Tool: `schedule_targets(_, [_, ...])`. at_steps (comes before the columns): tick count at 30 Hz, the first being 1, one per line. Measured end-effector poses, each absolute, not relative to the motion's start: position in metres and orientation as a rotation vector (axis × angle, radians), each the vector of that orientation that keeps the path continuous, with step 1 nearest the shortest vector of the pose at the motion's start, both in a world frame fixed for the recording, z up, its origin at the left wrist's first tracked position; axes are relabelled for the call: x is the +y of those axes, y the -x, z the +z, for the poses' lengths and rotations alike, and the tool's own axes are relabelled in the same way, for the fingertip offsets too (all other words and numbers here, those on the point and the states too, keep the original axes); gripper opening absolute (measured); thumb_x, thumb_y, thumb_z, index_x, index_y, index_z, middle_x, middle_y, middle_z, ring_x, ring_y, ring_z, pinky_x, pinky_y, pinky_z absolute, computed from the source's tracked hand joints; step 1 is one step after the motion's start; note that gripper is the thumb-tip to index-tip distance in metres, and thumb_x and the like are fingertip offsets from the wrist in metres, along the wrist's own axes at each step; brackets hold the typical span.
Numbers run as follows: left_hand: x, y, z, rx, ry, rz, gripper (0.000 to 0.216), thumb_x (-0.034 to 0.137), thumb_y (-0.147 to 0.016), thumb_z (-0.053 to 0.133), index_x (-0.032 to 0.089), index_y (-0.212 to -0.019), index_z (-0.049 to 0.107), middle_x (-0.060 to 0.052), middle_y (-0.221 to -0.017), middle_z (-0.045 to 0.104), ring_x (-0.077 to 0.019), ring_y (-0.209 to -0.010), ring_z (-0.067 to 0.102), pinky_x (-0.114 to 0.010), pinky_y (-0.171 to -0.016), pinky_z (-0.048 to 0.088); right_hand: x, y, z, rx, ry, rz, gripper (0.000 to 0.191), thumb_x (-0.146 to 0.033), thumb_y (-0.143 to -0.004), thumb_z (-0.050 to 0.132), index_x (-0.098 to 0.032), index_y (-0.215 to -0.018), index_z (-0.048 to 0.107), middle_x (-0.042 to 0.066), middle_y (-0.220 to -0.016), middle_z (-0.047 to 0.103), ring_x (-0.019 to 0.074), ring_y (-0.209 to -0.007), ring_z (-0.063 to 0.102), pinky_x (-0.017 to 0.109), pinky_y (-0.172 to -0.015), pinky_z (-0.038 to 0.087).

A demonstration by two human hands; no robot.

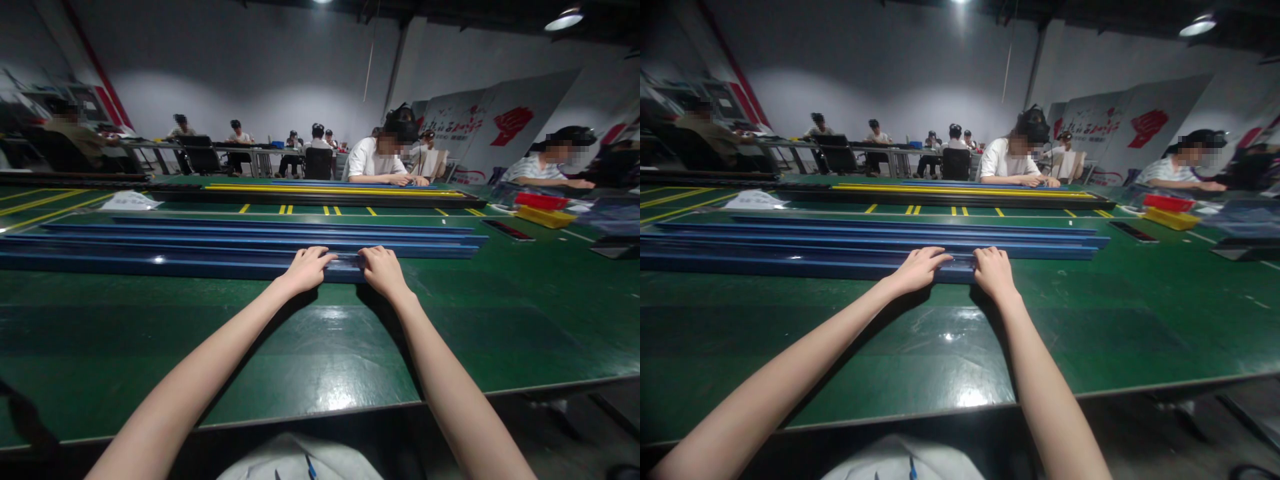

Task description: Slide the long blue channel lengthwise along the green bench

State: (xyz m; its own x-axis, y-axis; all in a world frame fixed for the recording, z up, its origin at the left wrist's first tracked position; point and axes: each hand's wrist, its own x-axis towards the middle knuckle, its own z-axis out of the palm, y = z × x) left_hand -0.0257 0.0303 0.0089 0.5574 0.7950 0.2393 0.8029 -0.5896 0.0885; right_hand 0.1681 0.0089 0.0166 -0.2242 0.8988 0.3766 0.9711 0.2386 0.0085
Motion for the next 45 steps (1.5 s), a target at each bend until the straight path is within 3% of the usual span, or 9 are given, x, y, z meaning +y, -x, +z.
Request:
schedule_targets(11, [0.0298,0.0298,0.0174,-1.407,2.831,-0.385,0.061,0.002,-0.066,0.039,0.027,-0.121,0.048,-0.005,-0.133,0.042,-0.0217,-0.123,0.034,-0.040,-0.097,0.030,0.0076,-0.1691,0.0197,-2.129,1.893,-0.381,0.034,-0.010,-0.077,0.038,-0.016,-0.102,0.059,0.010,-0.103,0.065,0.0205,-0.097,0.054,0.030,-0.084,0.031])
schedule_targets(23, [0.0325,0.0293,0.0103,-1.425,2.749,-0.566,0.053,0.001,-0.068,0.037,0.023,-0.113,0.053,-0.003,-0.120,0.053,-0.0190,-0.111,0.046,-0.035,-0.091,0.034,0.0129,-0.1708,0.0145,-2.187,1.782,-0.291,0.029,-0.014,-0.080,0.038,-0.016,-0.099,0.060,0.009,-0.096,0.066,0.0188,-0.092,0.056,0.029,-0.084,0.031])
schedule_targets(29, [0.0307,0.0258,0.0097,-1.459,2.684,-0.593,0.031,0.022,-0.088,0.034,0.021,-0.111,0.054,-0.003,-0.117,0.056,-0.0194,-0.107,0.049,-0.035,-0.090,0.035,0.0116,-0.1695,0.0156,-2.239,1.739,-0.263,0.029,-0.013,-0.078,0.040,-0.017,-0.099,0.060,0.009,-0.096,0.066,0.0187,-0.093,0.055,0.028,-0.084,0.030])
schedule_targets(34, [0.0281,0.0244,0.0094,-1.471,2.673,-0.560,0.032,0.035,-0.090,0.036,0.021,-0.113,0.053,-0.004,-0.120,0.054,-0.0202,-0.110,0.047,-0.035,-0.092,0.034,0.0112,-0.1688,0.0156,-2.241,1.717,-0.254,0.027,-0.013,-0.079,0.040,-0.017,-0.097,0.060,0.009,-0.097,0.065,0.0186,-0.093,0.055,0.028,-0.084,0.030])
schedule_targets(45, [0.0249,0.0229,0.0094,-1.476,2.662,-0.478,0.034,0.033,-0.091,0.033,0.021,-0.119,0.048,-0.007,-0.128,0.047,-0.0193,-0.118,0.041,-0.038,-0.097,0.030,0.0099,-0.1709,0.0166,-2.251,1.715,-0.302,0.026,-0.015,-0.080,0.040,-0.017,-0.097,0.059,0.007,-0.094,0.065,0.0185,-0.091,0.055,0.028,-0.082,0.029])
